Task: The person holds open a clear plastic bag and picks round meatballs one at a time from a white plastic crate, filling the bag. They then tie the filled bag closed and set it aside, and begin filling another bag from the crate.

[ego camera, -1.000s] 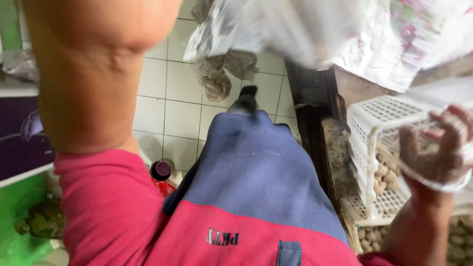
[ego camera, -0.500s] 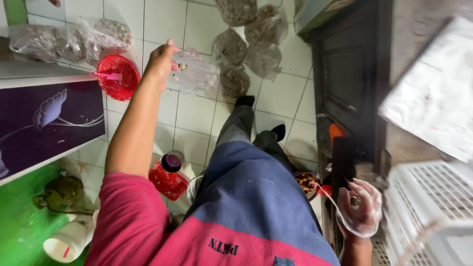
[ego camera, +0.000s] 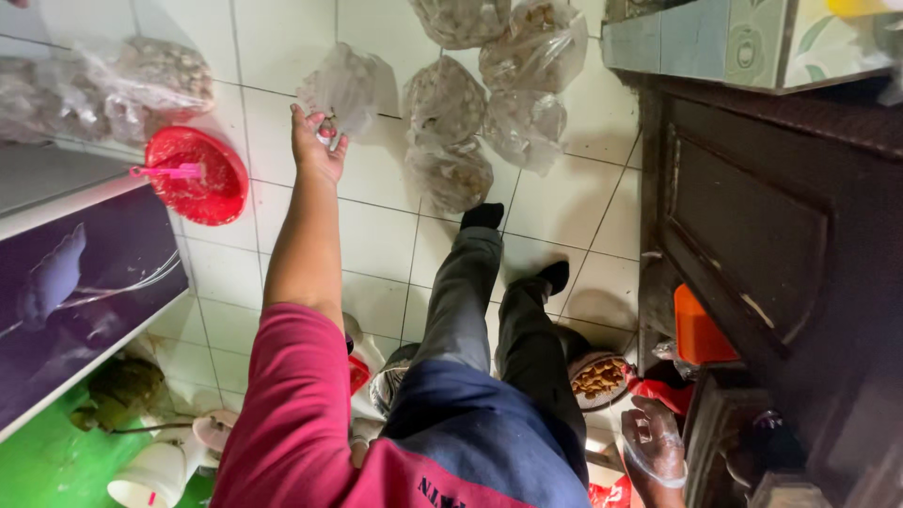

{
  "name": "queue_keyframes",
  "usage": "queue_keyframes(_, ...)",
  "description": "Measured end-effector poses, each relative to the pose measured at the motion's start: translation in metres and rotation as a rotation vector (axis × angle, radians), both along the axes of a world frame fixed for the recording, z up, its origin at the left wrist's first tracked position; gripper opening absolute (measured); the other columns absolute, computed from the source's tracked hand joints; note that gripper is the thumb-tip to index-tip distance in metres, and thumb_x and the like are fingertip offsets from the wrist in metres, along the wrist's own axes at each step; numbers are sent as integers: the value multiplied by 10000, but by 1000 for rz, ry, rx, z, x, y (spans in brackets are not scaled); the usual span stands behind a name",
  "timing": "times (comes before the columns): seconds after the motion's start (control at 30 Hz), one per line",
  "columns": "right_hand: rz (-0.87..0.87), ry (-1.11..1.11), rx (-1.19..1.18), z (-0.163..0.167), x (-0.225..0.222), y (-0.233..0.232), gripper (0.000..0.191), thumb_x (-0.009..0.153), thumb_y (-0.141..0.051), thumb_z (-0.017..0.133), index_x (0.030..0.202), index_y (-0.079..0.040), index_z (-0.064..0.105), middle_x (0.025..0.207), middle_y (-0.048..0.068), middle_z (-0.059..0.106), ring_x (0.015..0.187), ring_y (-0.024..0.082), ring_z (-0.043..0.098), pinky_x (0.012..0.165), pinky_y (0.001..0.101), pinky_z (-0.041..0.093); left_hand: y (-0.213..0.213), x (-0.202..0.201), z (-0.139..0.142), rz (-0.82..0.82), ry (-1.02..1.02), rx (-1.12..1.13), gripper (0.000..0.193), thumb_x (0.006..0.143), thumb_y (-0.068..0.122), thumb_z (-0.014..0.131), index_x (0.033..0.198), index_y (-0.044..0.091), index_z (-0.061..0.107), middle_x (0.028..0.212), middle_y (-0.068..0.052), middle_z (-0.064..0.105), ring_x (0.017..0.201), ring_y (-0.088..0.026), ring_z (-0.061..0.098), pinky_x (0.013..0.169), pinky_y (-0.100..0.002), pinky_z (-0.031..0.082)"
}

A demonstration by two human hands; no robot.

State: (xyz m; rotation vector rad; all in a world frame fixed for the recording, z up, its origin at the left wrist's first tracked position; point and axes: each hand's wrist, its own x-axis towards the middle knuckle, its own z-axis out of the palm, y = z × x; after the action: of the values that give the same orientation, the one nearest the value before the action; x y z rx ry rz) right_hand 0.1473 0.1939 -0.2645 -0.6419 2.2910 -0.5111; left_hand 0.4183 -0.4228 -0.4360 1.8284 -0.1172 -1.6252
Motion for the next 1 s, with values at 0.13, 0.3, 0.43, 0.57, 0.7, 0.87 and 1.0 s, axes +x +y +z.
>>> queue_keyframes(0.13, 5, -75, 12, -18, -4, -24, 361, 844, -3, 699, 1193, -69, 638, 1211, 117, 656, 859, 175, 713, 644, 279, 604, 2, -16, -50, -220, -27, 5, 611, 913, 648, 564, 1221, 121, 593, 1125, -28, 546, 1088, -194, 489, 1130, -582, 301)
queue_keyframes(0.3, -65, -45, 129, -31, -3, -34, 354, 874, -39, 700, 1222, -88, 655, 1134, 120, 676, 868, 200, 726, 689, 315, 612, 25, -46, -87, -347, 25, 157, 665, 938, 589, 593, 1410, 130, 500, 1424, -35, 493, 1434, -310, 351, 1211, -593, 126)
queue_keyframes(0.43, -82, -75, 275, -30, 0, -28, 334, 918, -143, 706, 1239, -67, 655, 1148, 156, 692, 914, 231, 724, 738, 361, 606, 62, -66, -80, -789, -425, -41, 676, 974, 501, 638, 1482, 90, 465, 1489, -134, 489, 1439, -345, 420, 1201, -488, 318)
queue_keyframes(0.57, -517, -307, 299, 2, 16, -3, 412, 933, -231, 704, 1302, -64, 626, 1131, 172, 726, 915, 285, 710, 725, 392, 576, 131, -102, -23, -1147, -801, -514, 479, 991, 326, 653, 1353, 16, 603, 1376, -247, 569, 1307, -412, 511, 1114, -493, 400)
queue_keyframes(0.7, -878, -360, 308, 58, 60, 49, 463, 907, -260, 718, 1301, -33, 632, 1137, 199, 734, 967, 328, 710, 746, 431, 599, 232, -146, 62, -1206, -672, -614, 386, 975, 210, 658, 1308, 21, 611, 1324, -217, 590, 1252, -399, 541, 1070, -482, 425)
queue_keyframes(0.87, -1003, 20, 332, 112, 124, 121, 395, 934, -326, 707, 1218, -52, 717, 1122, 177, 762, 1027, 307, 732, 913, 399, 562, 322, -193, 162, -1507, -218, -1052, 365, 982, 142, 648, 1314, -3, 601, 1351, -205, 585, 1286, -383, 536, 1111, -473, 417)
queue_keyframes(1.0, -1253, 713, 298, 147, 120, 180, 233, 1035, -238, 702, 1052, -7, 687, 973, 186, 708, 867, 296, 686, 760, 447, 564, 338, -262, 242, -1569, 166, -1265, 362, 1043, 106, 584, 1381, -16, 539, 1407, -180, 530, 1305, -312, 534, 1113, -398, 439)
